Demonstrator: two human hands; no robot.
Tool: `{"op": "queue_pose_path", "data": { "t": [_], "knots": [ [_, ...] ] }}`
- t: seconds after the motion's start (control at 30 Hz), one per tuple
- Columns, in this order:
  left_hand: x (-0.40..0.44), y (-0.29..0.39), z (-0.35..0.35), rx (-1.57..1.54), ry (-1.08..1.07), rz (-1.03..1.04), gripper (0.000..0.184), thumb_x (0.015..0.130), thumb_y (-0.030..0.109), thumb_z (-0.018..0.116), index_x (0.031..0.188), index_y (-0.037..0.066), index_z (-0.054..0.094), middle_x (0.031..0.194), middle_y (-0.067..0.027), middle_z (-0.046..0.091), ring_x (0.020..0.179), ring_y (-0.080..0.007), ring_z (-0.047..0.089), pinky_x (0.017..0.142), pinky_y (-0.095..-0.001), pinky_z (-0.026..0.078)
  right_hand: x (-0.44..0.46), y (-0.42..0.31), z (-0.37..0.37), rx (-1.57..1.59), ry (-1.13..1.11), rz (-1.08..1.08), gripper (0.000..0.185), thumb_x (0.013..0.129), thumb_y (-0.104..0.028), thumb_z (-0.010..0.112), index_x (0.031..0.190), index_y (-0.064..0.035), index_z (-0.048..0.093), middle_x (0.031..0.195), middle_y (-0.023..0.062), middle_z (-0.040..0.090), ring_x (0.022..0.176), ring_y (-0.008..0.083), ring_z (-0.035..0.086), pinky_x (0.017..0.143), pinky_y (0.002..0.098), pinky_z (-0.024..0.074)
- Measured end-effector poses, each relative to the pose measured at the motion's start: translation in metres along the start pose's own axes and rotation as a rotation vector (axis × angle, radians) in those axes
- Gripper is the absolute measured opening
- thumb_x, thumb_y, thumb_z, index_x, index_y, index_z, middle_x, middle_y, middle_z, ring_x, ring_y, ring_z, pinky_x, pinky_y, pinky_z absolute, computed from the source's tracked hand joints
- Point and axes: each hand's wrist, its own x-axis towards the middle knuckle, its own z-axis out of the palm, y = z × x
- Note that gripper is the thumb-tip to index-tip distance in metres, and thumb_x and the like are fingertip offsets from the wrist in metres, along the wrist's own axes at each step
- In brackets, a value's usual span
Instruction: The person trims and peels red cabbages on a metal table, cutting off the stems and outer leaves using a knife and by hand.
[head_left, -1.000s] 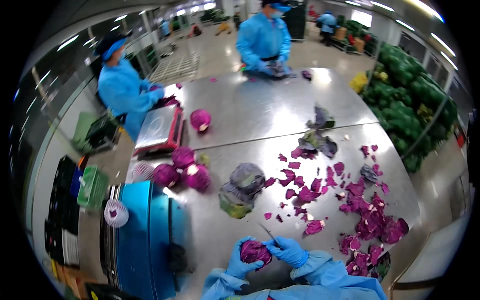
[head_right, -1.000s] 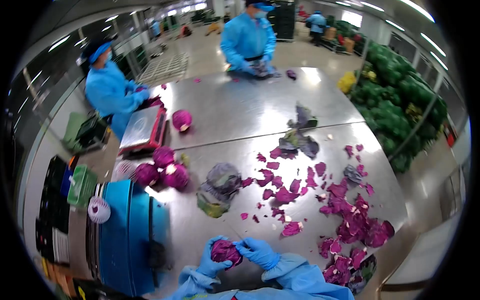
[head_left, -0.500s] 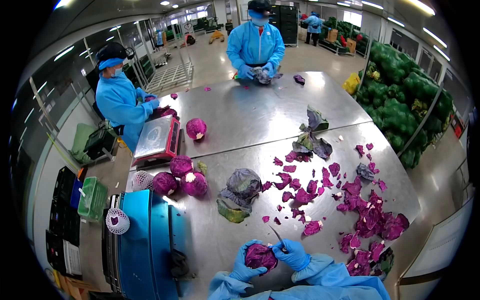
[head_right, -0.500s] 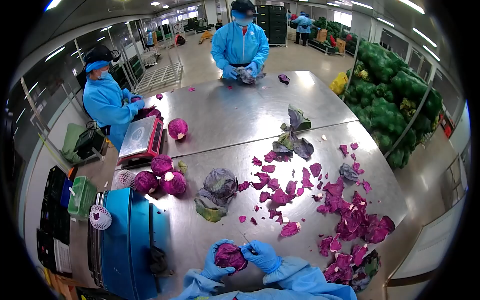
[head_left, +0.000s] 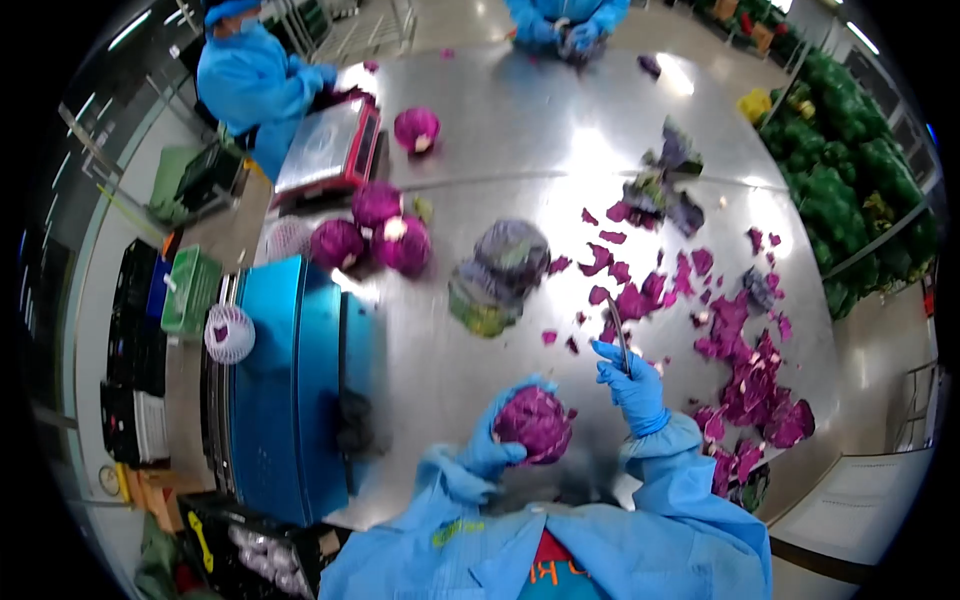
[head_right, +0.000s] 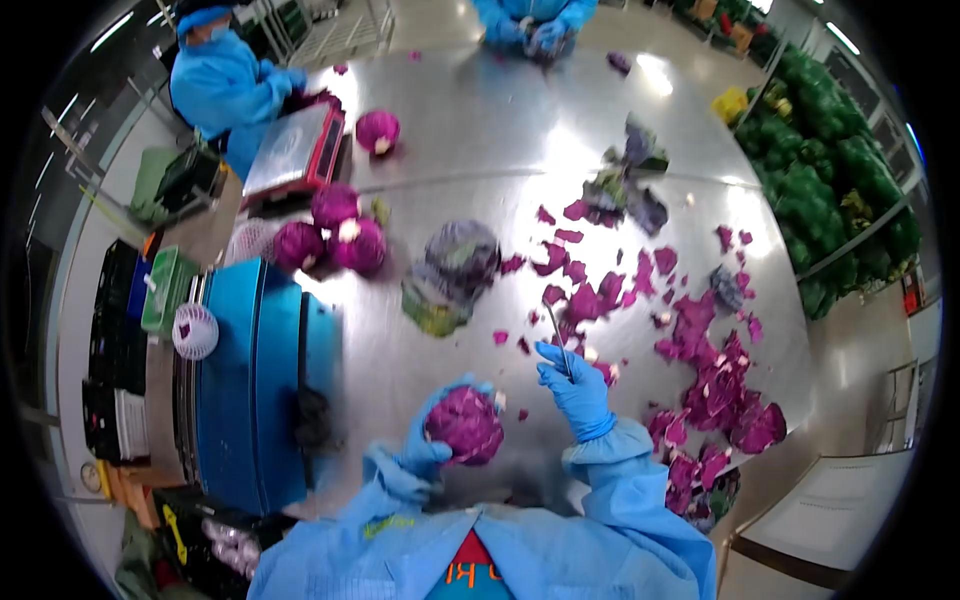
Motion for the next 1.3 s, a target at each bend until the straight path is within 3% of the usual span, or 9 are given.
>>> {"op": "queue_pose_path", "data": {
  "t": [0.07, 0.27, 0.4, 0.53, 0.63, 0.83, 0.93, 1.17, 1.3],
  "knots": [
    [0.000, -0.001, -0.005, -0.042, -0.019, -0.054, 0.103, 0.065, 0.027, 0.087, 0.146, 0.002, 0.027, 0.143, -0.0170, 0.040, 0.129, -0.0269, 0.045, 0.108, -0.0417, 0.037, -0.014, -0.002, 0.006, 0.075, -0.166, 0.079, 0.039, 0.085, -0.008, 0.070, 0.123, -0.0052, 0.062, 0.087, -0.0014, 0.063, 0.071, 0.0047, 0.053, 0.066, 0.0196, 0.0450],
    [-0.003, -0.006, -0.006, -0.135, 0.051, -0.141, 0.102, 0.063, 0.031, 0.087, 0.143, 0.003, 0.031, 0.137, -0.0133, 0.046, 0.125, -0.0260, 0.048, 0.105, -0.0413, 0.041, -0.034, -0.034, 0.035, -0.004, -0.436, -0.144, 0.039, 0.082, -0.015, 0.074, 0.118, -0.0028, 0.063, 0.080, -0.0042, 0.057, 0.071, 0.0039, 0.048, 0.065, 0.0174, 0.0395],
    [-0.008, -0.015, -0.021, -0.235, 0.065, -0.178, 0.101, 0.061, 0.031, 0.087, 0.142, 0.004, 0.033, 0.135, -0.0126, 0.047, 0.123, -0.0272, 0.050, 0.105, -0.0436, 0.043, -0.024, -0.031, 0.040, 0.074, -0.464, 0.257, 0.042, 0.080, -0.023, 0.078, 0.114, -0.0039, 0.063, 0.078, -0.0057, 0.055, 0.067, 0.0030, 0.048, 0.057, 0.0182, 0.0393],
    [-0.009, -0.017, -0.028, -0.197, 0.078, -0.163, 0.101, 0.061, 0.030, 0.087, 0.142, 0.005, 0.033, 0.139, -0.0132, 0.044, 0.126, -0.0281, 0.048, 0.107, -0.0438, 0.040, -0.022, -0.025, 0.045, 0.111, -0.427, 0.279, 0.039, 0.080, -0.023, 0.077, 0.114, -0.0068, 0.065, 0.075, -0.0050, 0.055, 0.067, 0.0033, 0.049, 0.056, 0.0188, 0.0406],
    [-0.009, -0.021, -0.034, -0.143, 0.056, -0.149, 0.103, 0.062, 0.031, 0.087, 0.144, 0.004, 0.030, 0.141, -0.0139, 0.040, 0.128, -0.0287, 0.045, 0.108, -0.0446, 0.039, -0.019, -0.003, 0.048, -0.136, -0.398, -0.050, 0.040, 0.081, -0.023, 0.077, 0.114, -0.0059, 0.064, 0.076, -0.0042, 0.055, 0.068, 0.0043, 0.049, 0.061, 0.0199, 0.0433],
    [-0.011, -0.019, -0.038, -0.115, 0.068, -0.097, 0.107, 0.064, 0.032, 0.086, 0.146, 0.003, 0.024, 0.143, -0.0152, 0.038, 0.131, -0.0302, 0.042, 0.109, -0.0466, 0.037, -0.019, -0.002, 0.051, -0.005, -0.425, 0.051, 0.036, 0.082, -0.015, 0.075, 0.114, -0.0049, 0.063, 0.080, -0.0047, 0.051, 0.071, 0.0043, 0.047, 0.065, 0.0201, 0.0409],
    [-0.012, -0.026, -0.041, -0.214, 0.090, -0.072, 0.103, 0.064, 0.030, 0.085, 0.145, 0.002, 0.026, 0.141, -0.0156, 0.040, 0.130, -0.0296, 0.044, 0.108, -0.0453, 0.038, -0.017, 0.002, 0.052, -0.122, -0.451, -0.076, 0.033, 0.084, -0.015, 0.074, 0.114, -0.0056, 0.063, 0.079, -0.0027, 0.053, 0.073, 0.0047, 0.048, 0.064, 0.0221, 0.0420],
    [-0.014, -0.023, -0.048, -0.140, 0.020, -0.155, 0.101, 0.063, 0.027, 0.087, 0.143, 0.001, 0.031, 0.137, -0.0161, 0.046, 0.126, -0.0268, 0.048, 0.107, -0.0425, 0.039, -0.030, 0.019, 0.056, -0.624, -0.178, -0.700, 0.029, 0.077, -0.019, 0.075, 0.104, -0.0130, 0.064, 0.075, 0.0081, 0.058, 0.057, 0.0259, 0.058, 0.049, 0.0330, 0.0475],
    [-0.008, -0.014, -0.040, 0.032, -0.050, -0.142, 0.101, 0.060, 0.025, 0.088, 0.141, 0.000, 0.034, 0.138, -0.0148, 0.046, 0.127, -0.0242, 0.047, 0.107, -0.0393, 0.037, -0.038, 0.005, 0.050, -0.583, -0.091, -0.904, 0.016, 0.074, -0.010, 0.076, 0.084, -0.0113, 0.063, 0.063, 0.0058, 0.056, 0.050, 0.0220, 0.057, 0.047, 0.0331, 0.0435]
  ]
}}
